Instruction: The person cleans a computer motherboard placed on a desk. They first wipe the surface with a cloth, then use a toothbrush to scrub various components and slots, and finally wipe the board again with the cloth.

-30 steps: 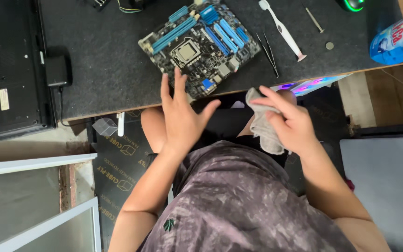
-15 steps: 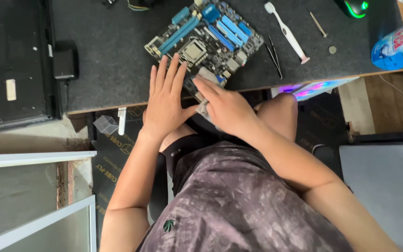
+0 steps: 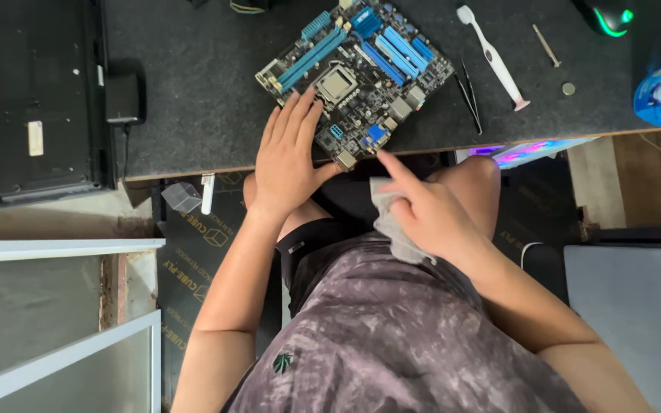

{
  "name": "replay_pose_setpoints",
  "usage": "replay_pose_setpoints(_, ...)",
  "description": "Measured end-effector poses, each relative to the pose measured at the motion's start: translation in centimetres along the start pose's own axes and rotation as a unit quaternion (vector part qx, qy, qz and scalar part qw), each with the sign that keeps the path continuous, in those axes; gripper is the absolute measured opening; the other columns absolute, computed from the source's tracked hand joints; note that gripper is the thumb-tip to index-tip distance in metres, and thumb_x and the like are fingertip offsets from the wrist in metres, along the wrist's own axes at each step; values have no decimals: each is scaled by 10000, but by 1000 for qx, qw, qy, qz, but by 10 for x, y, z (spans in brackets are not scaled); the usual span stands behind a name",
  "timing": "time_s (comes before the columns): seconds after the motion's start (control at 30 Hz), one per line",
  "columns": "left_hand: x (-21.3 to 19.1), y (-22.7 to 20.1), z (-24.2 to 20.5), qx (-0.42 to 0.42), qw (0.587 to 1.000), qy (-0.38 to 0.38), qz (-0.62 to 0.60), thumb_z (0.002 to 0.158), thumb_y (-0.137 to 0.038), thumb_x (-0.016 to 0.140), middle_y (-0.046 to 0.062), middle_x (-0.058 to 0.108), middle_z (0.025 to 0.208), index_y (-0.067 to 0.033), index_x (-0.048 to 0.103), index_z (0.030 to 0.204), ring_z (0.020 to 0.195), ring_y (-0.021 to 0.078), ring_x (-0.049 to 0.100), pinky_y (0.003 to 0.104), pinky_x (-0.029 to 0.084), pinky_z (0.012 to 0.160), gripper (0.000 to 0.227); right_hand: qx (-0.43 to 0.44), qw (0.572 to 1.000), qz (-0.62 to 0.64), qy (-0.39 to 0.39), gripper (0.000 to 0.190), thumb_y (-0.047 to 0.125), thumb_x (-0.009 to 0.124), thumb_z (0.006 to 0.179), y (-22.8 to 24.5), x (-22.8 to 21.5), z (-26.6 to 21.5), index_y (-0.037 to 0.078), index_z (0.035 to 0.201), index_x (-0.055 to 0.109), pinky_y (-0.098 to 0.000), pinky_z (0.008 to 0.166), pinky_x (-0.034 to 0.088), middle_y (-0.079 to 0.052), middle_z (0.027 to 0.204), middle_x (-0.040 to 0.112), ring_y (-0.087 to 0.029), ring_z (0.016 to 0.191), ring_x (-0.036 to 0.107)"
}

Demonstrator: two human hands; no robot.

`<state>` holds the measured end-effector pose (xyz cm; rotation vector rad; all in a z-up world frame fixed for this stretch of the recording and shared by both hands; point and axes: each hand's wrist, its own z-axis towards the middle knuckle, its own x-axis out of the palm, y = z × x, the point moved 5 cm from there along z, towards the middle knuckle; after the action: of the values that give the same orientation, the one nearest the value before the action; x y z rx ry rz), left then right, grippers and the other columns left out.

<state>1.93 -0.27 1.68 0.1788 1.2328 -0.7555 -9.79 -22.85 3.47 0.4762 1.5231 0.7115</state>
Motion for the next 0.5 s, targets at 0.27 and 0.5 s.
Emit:
replay_pose_setpoints(0.27,-3,1,-2,6,1000,-7,-1,695,-501,1114,135,397,1846,-53,485,1735,1721,360,361,539,259,1437,1296,-204,964,-20,-171,593,139,547,1130,26,23,39,166,1723,543,-357,1010,634,2,1484,801,-236,1196,820)
replay_pose_setpoints(0.5,-1,9,-1,25,999,-21,-16,699,-588,1094,111,432,1841,-79,442,1769,1707,341,412,516,304,1422,1352,-51,981,-183,39,887,169,471,1072,62,16,48,187,1859,63,-676,873,663,-159,1807,500,-570,1012,779)
